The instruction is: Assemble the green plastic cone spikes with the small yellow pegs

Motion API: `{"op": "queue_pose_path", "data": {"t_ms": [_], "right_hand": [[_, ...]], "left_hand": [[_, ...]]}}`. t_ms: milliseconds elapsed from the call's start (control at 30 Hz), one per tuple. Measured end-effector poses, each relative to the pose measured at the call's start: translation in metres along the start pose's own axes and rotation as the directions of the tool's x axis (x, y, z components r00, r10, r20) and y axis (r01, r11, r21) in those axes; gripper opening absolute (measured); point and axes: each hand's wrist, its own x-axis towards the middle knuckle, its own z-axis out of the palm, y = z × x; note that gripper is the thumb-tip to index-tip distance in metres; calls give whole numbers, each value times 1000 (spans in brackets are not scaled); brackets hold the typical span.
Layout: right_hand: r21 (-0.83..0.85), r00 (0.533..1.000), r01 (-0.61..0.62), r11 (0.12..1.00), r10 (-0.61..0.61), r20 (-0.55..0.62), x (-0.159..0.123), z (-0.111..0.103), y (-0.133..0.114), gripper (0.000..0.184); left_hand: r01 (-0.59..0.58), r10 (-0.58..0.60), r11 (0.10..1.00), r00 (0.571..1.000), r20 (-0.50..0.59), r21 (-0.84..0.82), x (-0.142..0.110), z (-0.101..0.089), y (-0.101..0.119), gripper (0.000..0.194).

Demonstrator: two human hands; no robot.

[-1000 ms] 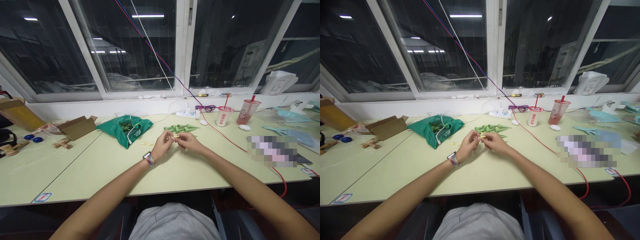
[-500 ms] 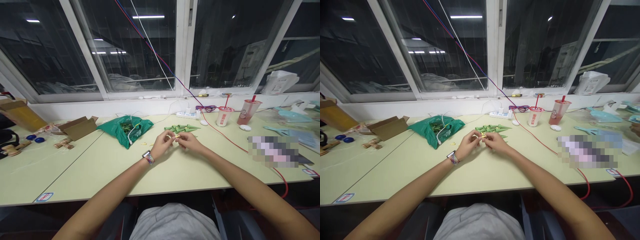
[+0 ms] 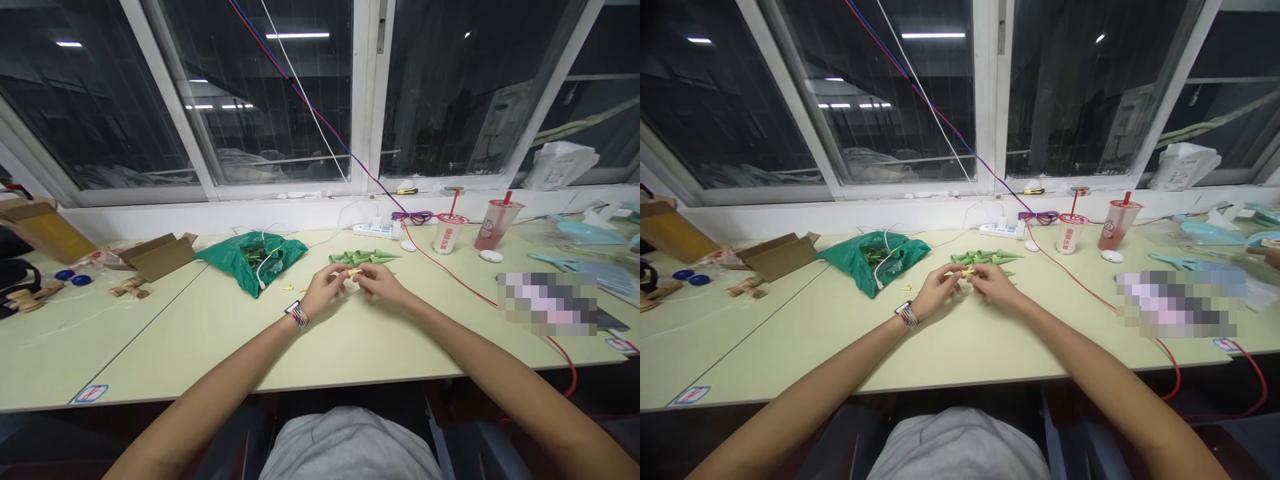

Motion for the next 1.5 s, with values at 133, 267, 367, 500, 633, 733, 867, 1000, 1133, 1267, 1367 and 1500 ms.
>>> {"op": "queue_pose_path", "data": {"t_ms": [133, 267, 367, 500, 633, 733, 867, 1000, 1133, 1267, 1367, 1500], "right_hand": [[3, 1000, 0, 1000, 0, -1, 0, 0, 1, 26], [-2, 1000, -2, 1000, 2, -3, 0, 1, 0, 24], [-6, 1000, 0, 1000, 0, -8, 0, 1, -1, 26], [-2, 1000, -12, 1000, 12, -5, 1, 1, -1, 26], [-14, 1000, -2, 1000, 2, 4, 0, 1, -2, 23], [-27, 1000, -2, 1000, 2, -3, 0, 1, -3, 24], [-14, 1000, -26, 1000, 26, -4, -1, 1, -3, 26], [-4, 1000, -23, 1000, 23, -1, 0, 0, 0, 25], [-22, 1000, 9, 1000, -9, 20, 1, -1, 1, 26], [-35, 999, 27, 999, -26, 26, 0, -1, -1, 23], [-37, 1000, 4, 999, -4, 3, 0, -1, -3, 23], [-16, 998, -14, 1000, 13, -61, 1, -1, -6, 25]], "left_hand": [[-19, 19, 1000, 1000, 6, -24, 0, 1, -1, 48], [-7, 7, 1000, 1000, 15, -20, 0, 0, -3, 44], [9, -8, 999, 999, 32, -50, 0, -1, -3, 50], [-16, 16, 1000, 999, 30, -10, 0, 0, -3, 44], [21, -21, 1000, 999, 31, 3, 0, 2, -2, 48], [27, -26, 999, 999, 39, -23, -1, 2, 0, 45], [-9, 9, 1000, 1000, 26, -18, -2, 2, 2, 44], [13, -12, 1000, 999, 45, -22, -1, 2, 0, 41], [62, -57, 995, 997, 59, -73, 0, 4, -2, 48], [114, -110, 989, 993, 47, -95, 0, 5, 1, 53], [109, -106, 989, 994, 40, -95, 0, 5, 3, 51], [91, -89, 987, 996, 20, -129, 0, 2, 5, 43]]}}
